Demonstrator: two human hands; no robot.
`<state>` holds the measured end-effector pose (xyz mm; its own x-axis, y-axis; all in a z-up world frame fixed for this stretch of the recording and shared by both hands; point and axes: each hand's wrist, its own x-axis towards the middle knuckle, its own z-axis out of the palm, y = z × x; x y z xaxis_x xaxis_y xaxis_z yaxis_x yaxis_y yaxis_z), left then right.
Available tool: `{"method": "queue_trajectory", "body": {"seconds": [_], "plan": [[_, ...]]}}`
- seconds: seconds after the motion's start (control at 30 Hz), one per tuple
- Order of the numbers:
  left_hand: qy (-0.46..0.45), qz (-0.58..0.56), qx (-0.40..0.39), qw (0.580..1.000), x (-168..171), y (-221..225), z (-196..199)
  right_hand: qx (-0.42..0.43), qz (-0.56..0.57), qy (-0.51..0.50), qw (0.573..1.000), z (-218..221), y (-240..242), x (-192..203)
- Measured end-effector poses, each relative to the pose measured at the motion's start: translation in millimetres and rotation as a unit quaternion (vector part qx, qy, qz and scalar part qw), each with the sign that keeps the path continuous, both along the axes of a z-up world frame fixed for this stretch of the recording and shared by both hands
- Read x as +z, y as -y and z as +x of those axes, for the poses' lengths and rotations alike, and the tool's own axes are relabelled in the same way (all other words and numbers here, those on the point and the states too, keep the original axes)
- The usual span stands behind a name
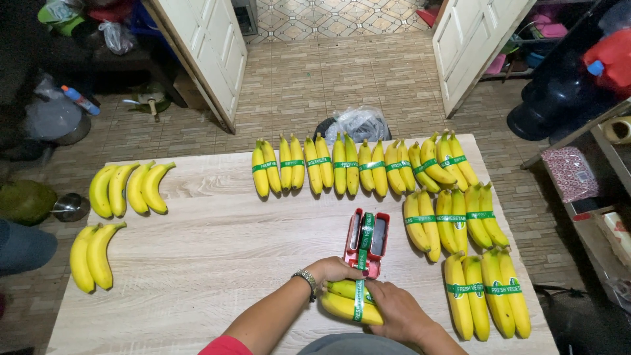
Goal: Bundling bunches of bananas using a manual tape dispenser and green adhesive tape.
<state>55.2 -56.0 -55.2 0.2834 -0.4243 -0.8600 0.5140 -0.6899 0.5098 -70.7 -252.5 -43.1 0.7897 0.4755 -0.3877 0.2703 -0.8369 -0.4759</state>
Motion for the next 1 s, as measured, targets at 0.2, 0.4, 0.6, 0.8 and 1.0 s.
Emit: {"method": "queue_trajectory", "body": {"seconds": [0.2, 0.4, 0.6, 0.8, 1.0], "plan": [[0.048, 0.014, -0.008, 0.999, -2, 1, -4, 0.01, 0.008, 0.022, 1.0, 0, 3, -4], [0.08, 0.018, -0.009, 0.997, -10, 2, -5, 0.023, 0.018, 0.073, 0.997, -2, 8, -14], [0.09, 0.026, -0.017, 0.995, 0, 2, -7, 0.035, 0.028, 0.1, 0.994, -1, 10, -10], [0.068, 0.058, -0.049, 0.995, 15, -4, -20, 0.049, -0.004, 0.027, 0.998, -5, 2, -14], [0.102, -0.054, 0.044, 0.992, 10, -17, -34, 0.083, -0.008, 0.188, 0.979, -13, 4, -20]]}}
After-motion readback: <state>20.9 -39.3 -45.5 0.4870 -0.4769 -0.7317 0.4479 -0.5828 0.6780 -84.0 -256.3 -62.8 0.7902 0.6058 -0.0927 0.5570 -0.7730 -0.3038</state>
